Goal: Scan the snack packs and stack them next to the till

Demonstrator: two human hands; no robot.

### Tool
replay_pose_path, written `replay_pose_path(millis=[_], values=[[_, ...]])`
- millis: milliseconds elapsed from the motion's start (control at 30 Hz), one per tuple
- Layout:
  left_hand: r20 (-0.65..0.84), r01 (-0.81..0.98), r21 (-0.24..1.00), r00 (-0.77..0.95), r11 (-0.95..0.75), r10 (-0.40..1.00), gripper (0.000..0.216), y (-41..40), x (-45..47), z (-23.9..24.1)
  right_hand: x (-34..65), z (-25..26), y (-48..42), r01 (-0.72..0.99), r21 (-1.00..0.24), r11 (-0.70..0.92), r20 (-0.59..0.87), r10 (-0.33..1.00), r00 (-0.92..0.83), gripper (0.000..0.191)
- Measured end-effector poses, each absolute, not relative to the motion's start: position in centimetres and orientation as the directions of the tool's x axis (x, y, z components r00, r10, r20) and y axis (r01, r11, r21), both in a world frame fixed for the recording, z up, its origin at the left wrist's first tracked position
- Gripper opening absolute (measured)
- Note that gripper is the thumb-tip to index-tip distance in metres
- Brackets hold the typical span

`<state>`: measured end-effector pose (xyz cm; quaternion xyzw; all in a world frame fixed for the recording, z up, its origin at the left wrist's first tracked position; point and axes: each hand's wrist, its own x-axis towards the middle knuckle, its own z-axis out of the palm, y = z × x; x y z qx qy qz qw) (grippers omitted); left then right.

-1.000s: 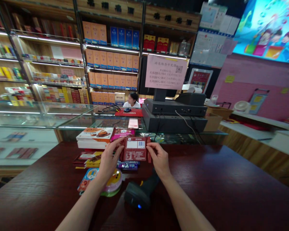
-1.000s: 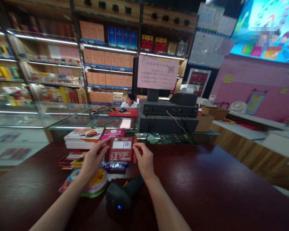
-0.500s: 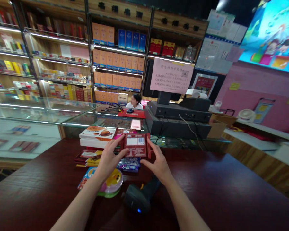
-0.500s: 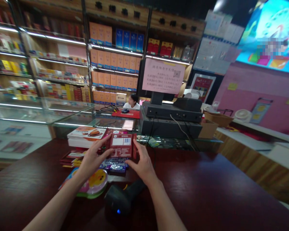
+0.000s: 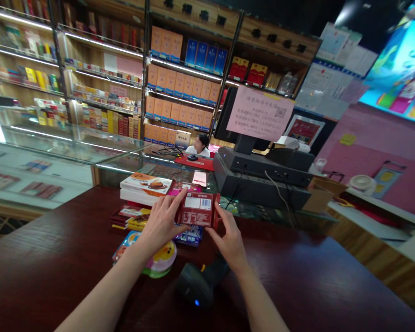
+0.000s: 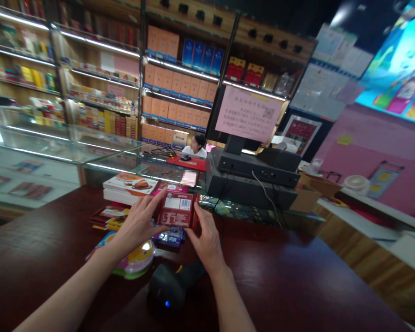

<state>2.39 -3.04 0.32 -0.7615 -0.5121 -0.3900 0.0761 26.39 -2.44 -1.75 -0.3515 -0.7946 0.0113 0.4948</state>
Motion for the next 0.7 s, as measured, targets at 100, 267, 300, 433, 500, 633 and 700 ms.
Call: replay_pose_path(millis=[100, 267, 300, 433, 500, 633, 700], values=[[0.665, 0.881, 0.241, 0.155, -0.406, 0.731, 0.108, -3.33, 2.4, 0.5, 26.08, -1.57, -2.68, 0.552, -0.314, 0.772, 0.801, 0.527, -0.282, 0.069], [0.664, 0.922, 0.167, 0.157, -0.349, 0.731, 0.099, -3.6, 2.47, 0.74, 25.78, -1.48, -2.88, 0.568, -0.243, 0.786, 0.821, 0.478, -0.311, 0.07], [0.666, 0.925, 0.163, 0.153, -0.343, 0.73, 0.097, -3.64, 2.49, 0.8, 25.74, -1.49, -2.91, 0.571, -0.233, 0.787, 0.823, 0.472, -0.315, 0.07], [0.678, 0.927, 0.177, 0.127, -0.329, 0.724, 0.091, -3.72, 2.54, 0.86, 25.64, -1.45, -3.01, 0.575, -0.222, 0.788, 0.826, 0.465, -0.319, 0.071], [0.696, 0.924, 0.19, 0.111, -0.331, 0.709, 0.088, -3.72, 2.54, 0.81, 25.67, -1.45, -3.02, 0.574, -0.226, 0.787, 0.825, 0.469, -0.317, 0.072], [0.749, 0.884, 0.177, 0.163, -0.432, 0.642, 0.09, -3.69, 2.53, 0.81, 25.82, -1.69, -2.83, 0.573, -0.246, 0.782, 0.817, 0.485, -0.311, 0.069], [0.749, 0.855, 0.167, 0.214, -0.491, 0.627, 0.091, -3.64, 2.52, 0.84, 25.9, -1.88, -2.67, 0.571, -0.258, 0.779, 0.815, 0.493, -0.304, 0.069]])
